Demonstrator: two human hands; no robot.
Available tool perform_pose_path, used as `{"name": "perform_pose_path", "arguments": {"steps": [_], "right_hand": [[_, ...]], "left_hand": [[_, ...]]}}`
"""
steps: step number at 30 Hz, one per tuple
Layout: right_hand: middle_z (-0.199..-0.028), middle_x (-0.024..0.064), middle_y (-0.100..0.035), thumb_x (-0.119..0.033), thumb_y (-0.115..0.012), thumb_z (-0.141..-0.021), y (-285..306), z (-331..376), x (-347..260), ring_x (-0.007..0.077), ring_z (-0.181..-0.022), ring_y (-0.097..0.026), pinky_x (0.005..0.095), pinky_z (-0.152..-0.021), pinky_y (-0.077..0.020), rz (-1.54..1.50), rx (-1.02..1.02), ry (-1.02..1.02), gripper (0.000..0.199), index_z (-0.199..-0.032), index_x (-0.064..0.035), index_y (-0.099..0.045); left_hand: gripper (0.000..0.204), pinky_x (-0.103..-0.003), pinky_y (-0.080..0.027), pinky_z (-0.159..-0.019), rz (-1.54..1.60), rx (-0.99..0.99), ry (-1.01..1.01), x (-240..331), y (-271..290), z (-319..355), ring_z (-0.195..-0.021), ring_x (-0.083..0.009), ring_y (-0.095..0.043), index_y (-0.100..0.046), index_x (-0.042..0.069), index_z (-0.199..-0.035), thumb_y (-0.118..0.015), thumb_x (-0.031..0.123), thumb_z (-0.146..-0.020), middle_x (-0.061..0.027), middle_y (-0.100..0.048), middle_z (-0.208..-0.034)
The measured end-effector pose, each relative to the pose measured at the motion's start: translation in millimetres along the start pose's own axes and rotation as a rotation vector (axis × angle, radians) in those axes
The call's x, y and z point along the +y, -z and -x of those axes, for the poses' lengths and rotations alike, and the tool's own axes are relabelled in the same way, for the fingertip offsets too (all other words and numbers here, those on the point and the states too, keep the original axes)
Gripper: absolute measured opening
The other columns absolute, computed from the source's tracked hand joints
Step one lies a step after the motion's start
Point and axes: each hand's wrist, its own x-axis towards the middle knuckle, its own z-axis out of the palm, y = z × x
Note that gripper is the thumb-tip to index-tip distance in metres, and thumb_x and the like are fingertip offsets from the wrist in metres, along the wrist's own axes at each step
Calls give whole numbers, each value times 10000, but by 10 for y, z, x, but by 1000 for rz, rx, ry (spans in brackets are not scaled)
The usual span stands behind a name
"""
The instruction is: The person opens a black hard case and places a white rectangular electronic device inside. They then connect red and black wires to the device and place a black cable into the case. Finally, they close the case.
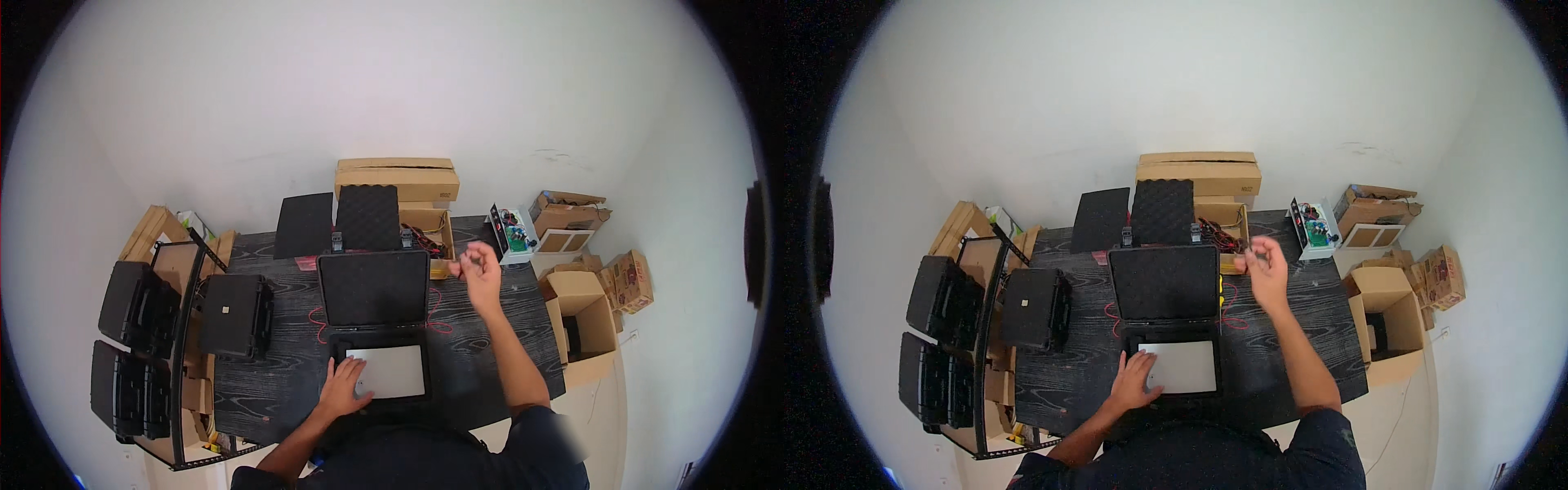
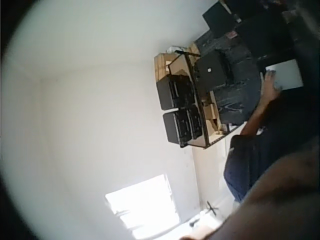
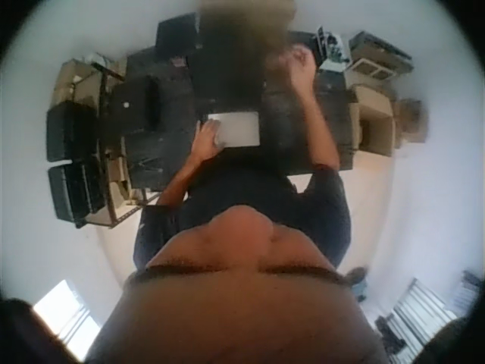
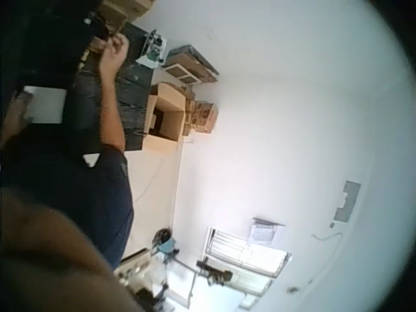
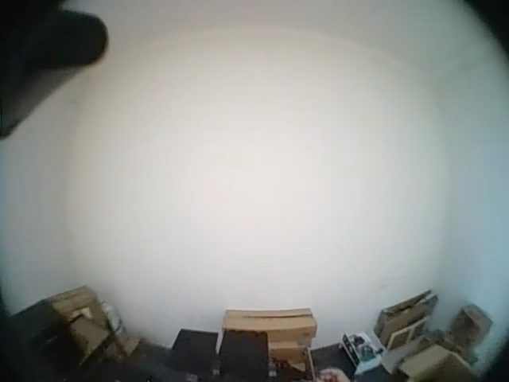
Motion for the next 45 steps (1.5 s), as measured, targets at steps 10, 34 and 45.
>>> {"name": "perform_pose_path", "arguments": {"steps": [10,34,45], "right_hand": [[-1107,32,-560,-13,-611,-1029,-539,1438,-378,253,-1045,-701,403,-898,-627,-521,0,-400,311,-1274,-127,-457],[-1146,56,-637,-57,-625,-1033,162,486,801,170,-935,-672,340,-812,-584,-319,114,-259,320,-1343,-68,-544],[-876,37,-642,-115,-550,-1002,1311,994,-97,225,-821,-701,362,-755,-599,-714,322,-33,130,-1122,-89,-592]], "left_hand": [[904,-506,-256,-1242,565,151,-285,715,128,-345,-1489,-397,-370,-328,-12,-1578,-800,319,-882,-251,-386,-1600],[246,-340,-486,-710,891,-384,212,1030,362,-77,-751,-126,-528,-624,44,-1245,-509,214,-1110,-35,-559,-793],[195,-387,-547,-725,623,-8,145,482,189,-131,-775,-326,-692,-695,15,-1118,-607,173,-1044,-164,-700,-877]]}}
